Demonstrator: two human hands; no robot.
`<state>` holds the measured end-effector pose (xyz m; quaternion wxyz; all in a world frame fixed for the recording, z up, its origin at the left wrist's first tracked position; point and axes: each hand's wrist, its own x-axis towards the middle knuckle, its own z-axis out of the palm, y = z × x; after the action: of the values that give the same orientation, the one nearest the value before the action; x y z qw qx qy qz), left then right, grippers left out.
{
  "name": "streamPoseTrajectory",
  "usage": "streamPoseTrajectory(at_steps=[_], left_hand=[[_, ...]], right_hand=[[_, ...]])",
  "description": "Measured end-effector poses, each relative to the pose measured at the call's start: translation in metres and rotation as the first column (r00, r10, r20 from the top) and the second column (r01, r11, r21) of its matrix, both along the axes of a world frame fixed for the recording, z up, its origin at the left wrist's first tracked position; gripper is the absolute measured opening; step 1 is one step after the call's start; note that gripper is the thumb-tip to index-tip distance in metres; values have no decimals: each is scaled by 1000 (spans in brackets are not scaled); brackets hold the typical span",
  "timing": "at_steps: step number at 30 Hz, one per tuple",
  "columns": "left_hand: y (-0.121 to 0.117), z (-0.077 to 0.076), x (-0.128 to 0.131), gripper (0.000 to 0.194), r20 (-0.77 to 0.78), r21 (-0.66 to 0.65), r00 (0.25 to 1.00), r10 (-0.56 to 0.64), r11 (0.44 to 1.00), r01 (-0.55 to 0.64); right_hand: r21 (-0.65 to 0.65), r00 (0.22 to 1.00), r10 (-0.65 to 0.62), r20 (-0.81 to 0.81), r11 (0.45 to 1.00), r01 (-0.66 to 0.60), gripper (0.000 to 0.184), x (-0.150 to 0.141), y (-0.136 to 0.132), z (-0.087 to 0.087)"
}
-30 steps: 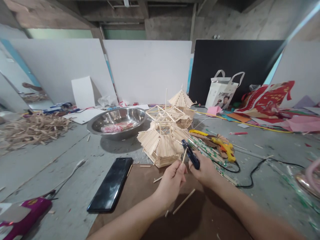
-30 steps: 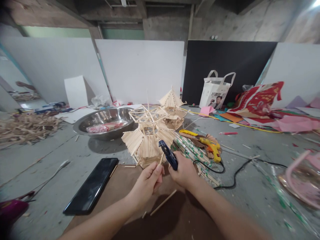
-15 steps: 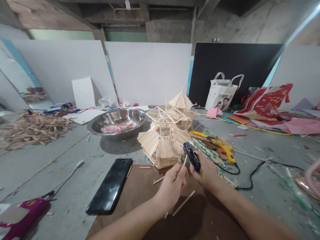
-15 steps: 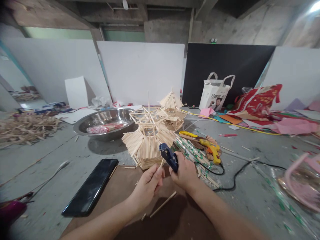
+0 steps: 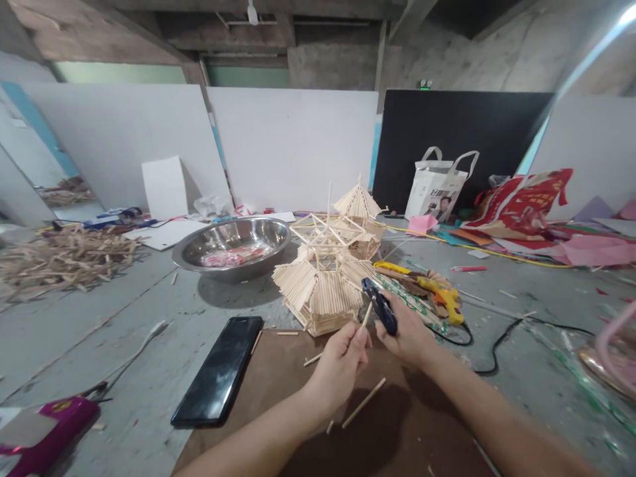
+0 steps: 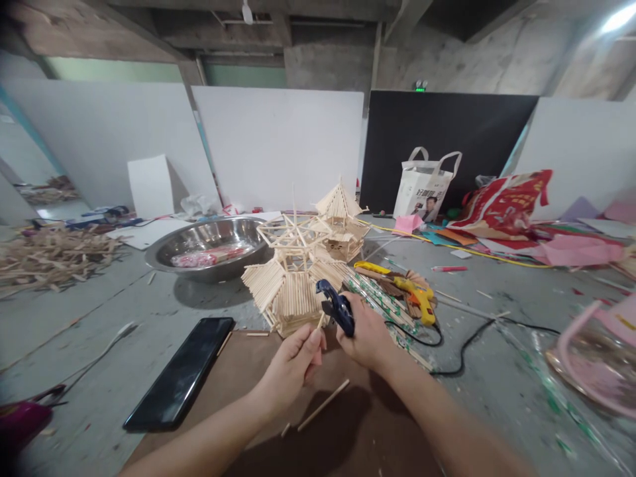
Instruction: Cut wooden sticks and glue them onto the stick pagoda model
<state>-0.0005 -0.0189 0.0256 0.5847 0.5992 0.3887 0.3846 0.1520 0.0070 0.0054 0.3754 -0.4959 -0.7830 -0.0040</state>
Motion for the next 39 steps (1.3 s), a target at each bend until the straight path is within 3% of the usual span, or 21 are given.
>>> streamPoseTrajectory(at_steps=[9,15,20,26,30,33,35,37,39], left_hand=[[-9,12,3,31,189,-181,978,-91,975,126],[-15,21,5,31,220,-204,965,-145,960,190],[-22,24,9,32,212,-261,958,-191,934,244],[-33,11,5,30,246,-264,953,-176,934,241],[-39,3,-1,29,237,-253,955,-176,938,236],[-43,-3,-7,28,206,-261,966,-154,943,206],[-45,-9,-11,28,188,-272,972,-139,944,187],[-45,-16,-15,28,190,-270,971,-142,944,191],[-43,-22,-19,28,201,-256,967,-159,944,208]], right_hand=[[185,968,-240,74,957,223,35,2,-3,8],[182,951,-275,143,951,248,29,15,-14,18],[116,944,-308,121,949,294,20,17,-27,10],[22,963,-266,42,964,266,11,12,-37,-5],[-82,988,-147,-44,986,143,6,6,-43,-11],[-213,978,-97,-187,976,56,9,6,-45,-15],[-289,944,-135,-301,956,44,13,11,-44,-17],[-277,924,-181,-337,957,86,14,17,-42,-20],[-188,941,-208,-265,969,161,16,22,-41,-23]])
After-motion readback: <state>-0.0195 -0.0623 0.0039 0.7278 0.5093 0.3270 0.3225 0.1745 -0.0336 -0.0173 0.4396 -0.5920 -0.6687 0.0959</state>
